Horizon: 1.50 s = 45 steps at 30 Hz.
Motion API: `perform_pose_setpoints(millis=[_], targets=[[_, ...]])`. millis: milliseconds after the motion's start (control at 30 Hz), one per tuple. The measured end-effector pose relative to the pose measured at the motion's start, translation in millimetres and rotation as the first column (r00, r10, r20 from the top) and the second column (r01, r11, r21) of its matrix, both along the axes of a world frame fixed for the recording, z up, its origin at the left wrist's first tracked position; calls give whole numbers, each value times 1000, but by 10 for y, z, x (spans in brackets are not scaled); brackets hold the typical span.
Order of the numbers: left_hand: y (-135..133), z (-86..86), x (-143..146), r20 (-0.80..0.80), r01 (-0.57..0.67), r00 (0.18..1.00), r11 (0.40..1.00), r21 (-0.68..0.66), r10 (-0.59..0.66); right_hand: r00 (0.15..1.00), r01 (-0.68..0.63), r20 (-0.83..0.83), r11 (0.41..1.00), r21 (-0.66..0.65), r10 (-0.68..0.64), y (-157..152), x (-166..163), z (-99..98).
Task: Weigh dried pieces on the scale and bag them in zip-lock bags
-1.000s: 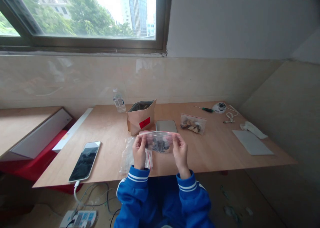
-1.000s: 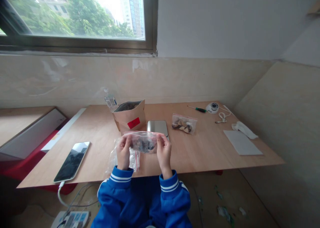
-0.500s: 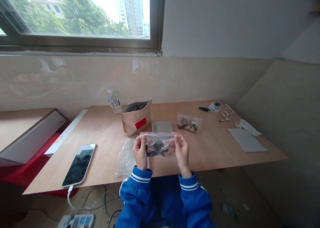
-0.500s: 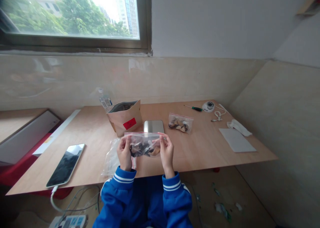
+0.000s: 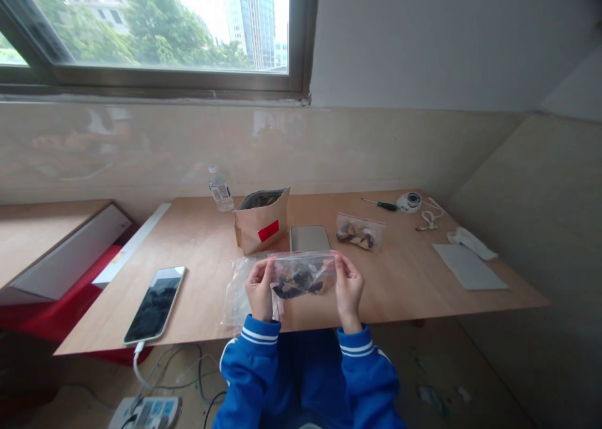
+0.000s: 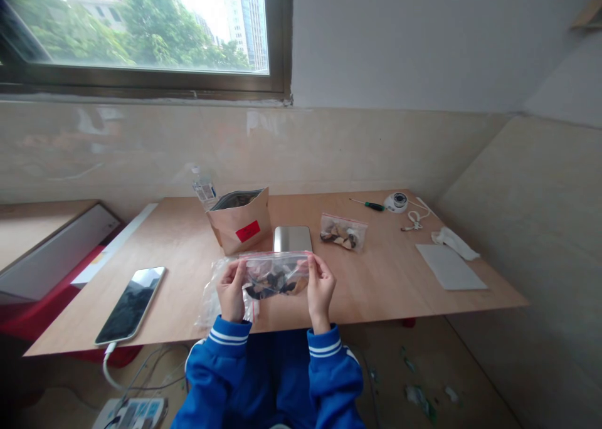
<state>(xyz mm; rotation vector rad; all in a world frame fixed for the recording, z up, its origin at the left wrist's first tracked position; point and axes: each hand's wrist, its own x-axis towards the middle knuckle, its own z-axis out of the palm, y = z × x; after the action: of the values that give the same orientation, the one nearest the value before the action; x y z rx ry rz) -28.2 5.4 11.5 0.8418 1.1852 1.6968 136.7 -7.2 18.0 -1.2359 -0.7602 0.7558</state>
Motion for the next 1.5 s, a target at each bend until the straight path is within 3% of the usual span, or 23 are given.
perform_pose_setpoints(millis=[200,400,567,800,933,1267,1500], targets=[[-5,-3,-103,2,119,993,993,-15,-119,990,17,140,1000,10,-18,-45,15,-72],[-11,-21,-268,-159,128,979,992,0,-126,963,1,267,998,57,-16,-64,61,-66],[-48,8,-290,-194,83,978,996,35,-75,970,-19,241,998,58,4,-33,23,16],[-37,43,-117,104,23,994,999,41,-27,986,-159,46,987,31,157,19,-55,-142],[-13,13,-65,155,41,987,998,42,-47,982,-191,2,981,27,191,9,-83,-175],[-23,-110,-29,-64,178,982,984,-29,-180,998,-41,-39,999,-13,40,32,-79,-238],[8,-141,-85,-150,115,981,993,-35,-119,999,-32,20,999,18,31,29,-28,-291]])
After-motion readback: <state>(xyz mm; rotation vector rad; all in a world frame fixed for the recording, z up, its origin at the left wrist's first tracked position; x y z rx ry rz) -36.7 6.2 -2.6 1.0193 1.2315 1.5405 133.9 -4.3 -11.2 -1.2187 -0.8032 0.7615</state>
